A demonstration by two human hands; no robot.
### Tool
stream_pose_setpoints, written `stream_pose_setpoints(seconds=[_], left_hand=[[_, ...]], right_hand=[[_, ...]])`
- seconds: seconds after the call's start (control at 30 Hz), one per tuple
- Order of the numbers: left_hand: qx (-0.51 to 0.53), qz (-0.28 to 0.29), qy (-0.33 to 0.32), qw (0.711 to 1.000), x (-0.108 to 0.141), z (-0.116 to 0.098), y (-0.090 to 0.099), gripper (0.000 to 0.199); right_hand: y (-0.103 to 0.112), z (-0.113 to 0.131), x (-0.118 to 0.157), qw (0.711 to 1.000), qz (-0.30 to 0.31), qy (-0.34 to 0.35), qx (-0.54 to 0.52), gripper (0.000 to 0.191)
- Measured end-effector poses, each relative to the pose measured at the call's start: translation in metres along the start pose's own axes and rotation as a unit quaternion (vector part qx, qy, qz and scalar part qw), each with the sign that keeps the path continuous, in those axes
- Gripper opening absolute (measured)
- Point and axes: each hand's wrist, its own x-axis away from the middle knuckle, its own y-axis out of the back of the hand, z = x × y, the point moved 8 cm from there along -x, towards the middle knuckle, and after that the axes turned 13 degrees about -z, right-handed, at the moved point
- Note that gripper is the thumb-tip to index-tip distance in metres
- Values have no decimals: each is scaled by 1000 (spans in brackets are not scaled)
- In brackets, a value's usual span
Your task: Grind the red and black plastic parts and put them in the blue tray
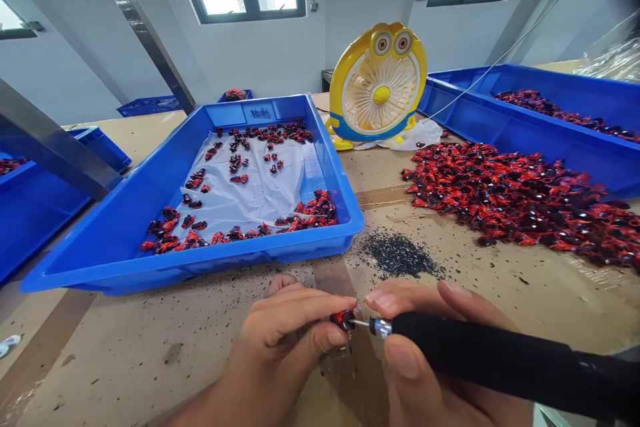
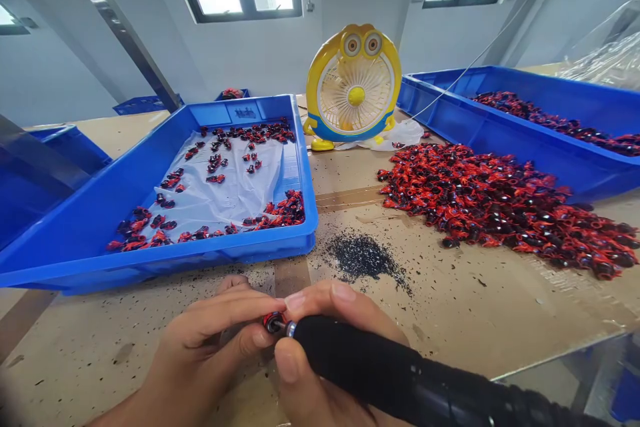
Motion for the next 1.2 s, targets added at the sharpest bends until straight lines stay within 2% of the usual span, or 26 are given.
stream_pose_setpoints(seconds=[0.13, 0.3, 0.4, 0.5, 0.6, 0.8, 1.0, 1.2], left_hand=[[-1, 5, 13, 1000, 1, 2, 1, 14], [1, 8, 12, 1000, 0, 0, -2, 13], [4, 4, 18, 1000, 0, 1, -2, 14], [15, -1, 51, 999, 1, 6, -2, 17], [19, -18, 90, 996, 3, 11, 1, 20], [-2, -23, 185, 982, 4, 19, 1, 25], [-4, -19, 165, 986, 4, 17, 1, 28], [13, -9, 138, 990, 6, 14, -2, 32]], right_hand=[[1, 1, 1, 1000, -9, 2, 9, 53], [0, 3, -2, 1000, 17, 21, 9, 56], [-2, 4, -5, 1000, 14, 24, 5, 52], [-4, 5, -7, 1000, -11, 21, -6, 43], [3, 5, -8, 997, -70, 29, -5, 39], [5, 0, -9, 998, -59, 8, -3, 42], [9, 1, -6, 996, -82, -19, 1, 42], [7, 1, -6, 998, -64, -13, -4, 44]])
